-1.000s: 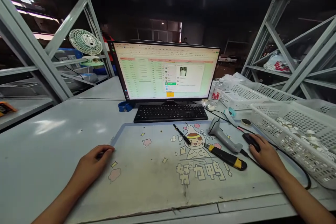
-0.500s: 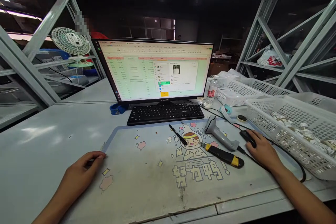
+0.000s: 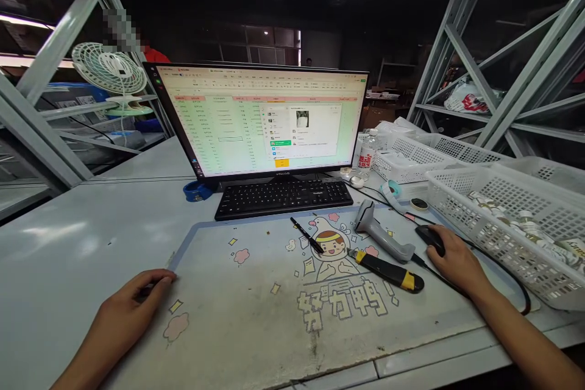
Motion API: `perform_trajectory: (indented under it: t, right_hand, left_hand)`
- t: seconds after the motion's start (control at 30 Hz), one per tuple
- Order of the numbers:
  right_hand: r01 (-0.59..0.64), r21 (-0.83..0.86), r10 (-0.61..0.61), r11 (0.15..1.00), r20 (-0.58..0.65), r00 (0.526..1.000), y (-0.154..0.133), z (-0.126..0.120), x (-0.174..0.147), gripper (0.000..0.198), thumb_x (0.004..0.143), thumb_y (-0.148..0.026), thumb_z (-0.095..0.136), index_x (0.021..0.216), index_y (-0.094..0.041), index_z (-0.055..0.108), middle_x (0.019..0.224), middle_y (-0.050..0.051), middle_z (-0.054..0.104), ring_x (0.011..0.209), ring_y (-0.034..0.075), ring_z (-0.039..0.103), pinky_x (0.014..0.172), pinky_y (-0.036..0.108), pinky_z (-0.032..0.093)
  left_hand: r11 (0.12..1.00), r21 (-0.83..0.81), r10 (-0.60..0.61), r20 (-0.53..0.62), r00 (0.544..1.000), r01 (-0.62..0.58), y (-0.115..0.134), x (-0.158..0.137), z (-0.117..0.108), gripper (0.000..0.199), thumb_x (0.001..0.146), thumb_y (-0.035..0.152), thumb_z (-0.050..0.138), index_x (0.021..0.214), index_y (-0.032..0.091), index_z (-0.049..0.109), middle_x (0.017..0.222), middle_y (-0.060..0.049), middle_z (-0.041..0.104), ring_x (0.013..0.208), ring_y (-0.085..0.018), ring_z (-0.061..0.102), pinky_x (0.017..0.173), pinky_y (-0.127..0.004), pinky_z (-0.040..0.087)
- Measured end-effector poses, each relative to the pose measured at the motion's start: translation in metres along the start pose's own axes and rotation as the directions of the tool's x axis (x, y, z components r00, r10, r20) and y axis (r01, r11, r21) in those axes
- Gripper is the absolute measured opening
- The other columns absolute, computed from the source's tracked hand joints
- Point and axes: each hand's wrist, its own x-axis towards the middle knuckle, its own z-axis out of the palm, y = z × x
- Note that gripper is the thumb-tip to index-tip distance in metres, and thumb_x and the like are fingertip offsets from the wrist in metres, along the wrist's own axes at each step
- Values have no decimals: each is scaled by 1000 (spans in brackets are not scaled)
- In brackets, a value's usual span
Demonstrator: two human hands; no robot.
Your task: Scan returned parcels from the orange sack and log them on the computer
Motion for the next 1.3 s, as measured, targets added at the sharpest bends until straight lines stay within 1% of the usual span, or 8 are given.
perform_trajectory:
  t: [0.23,0.4,0.63,0.73,0.83,0.97,1.1,1.3]
  right_hand:
    - [-8,-12,8,1000,-31,999,6,7,0,57,101,-48,47,150,-20,59,150,16,64,135,36,64,116,54,53]
    - [27,-24,-27,999,-16,1000,4,4,1,53,104,-44,44,148,-21,64,154,15,62,135,35,64,113,51,55]
    - [52,-12,-53,999,-47,997,1,5,0,49,102,-40,47,141,-21,70,149,15,64,126,35,67,106,53,59]
    - [66,-1,-66,998,-67,996,0,6,0,47,101,-38,48,139,-23,70,146,13,66,124,34,68,106,52,59]
    - [67,2,-66,998,-75,995,0,7,0,46,100,-38,49,138,-23,70,144,13,67,125,34,68,106,51,59]
    - [63,-8,-63,998,-73,995,1,8,1,47,100,-39,47,137,-22,71,145,13,66,126,35,68,106,53,60]
    - [73,4,-73,997,-68,995,3,9,0,48,100,-39,47,138,-22,71,146,13,66,128,34,67,109,53,58]
    - [88,26,-85,996,-76,993,5,11,-1,48,101,-39,47,138,-20,71,145,15,66,130,35,66,113,54,56]
  left_hand:
    - [999,-5,51,-95,994,-51,-3,-3,7,35,89,65,55,93,39,78,103,6,83,88,-27,74,82,-38,59]
    - [997,33,70,2,998,-70,1,-1,4,36,83,64,58,94,37,78,107,4,83,89,-28,75,81,-38,60]
    - [968,192,150,64,987,-160,44,10,7,45,83,58,51,94,25,81,107,-10,83,93,-33,76,78,-39,58]
    - [953,189,222,95,970,-237,80,27,28,47,89,54,47,104,23,79,111,-11,81,98,-32,76,84,-41,58]
    - [908,194,373,32,927,-372,118,47,63,46,93,45,45,115,18,75,123,-15,77,113,-33,73,97,-42,58]
    - [888,226,421,-46,906,-401,149,69,107,55,99,44,47,138,10,67,145,-21,67,135,-40,60,117,-52,48]
    - [881,259,426,-69,902,-396,149,77,132,62,102,46,48,150,9,61,162,-25,53,151,-46,45,124,-61,38]
    - [860,300,442,-34,896,-413,135,81,144,67,104,50,49,154,8,59,168,-23,47,159,-47,34,133,-61,23]
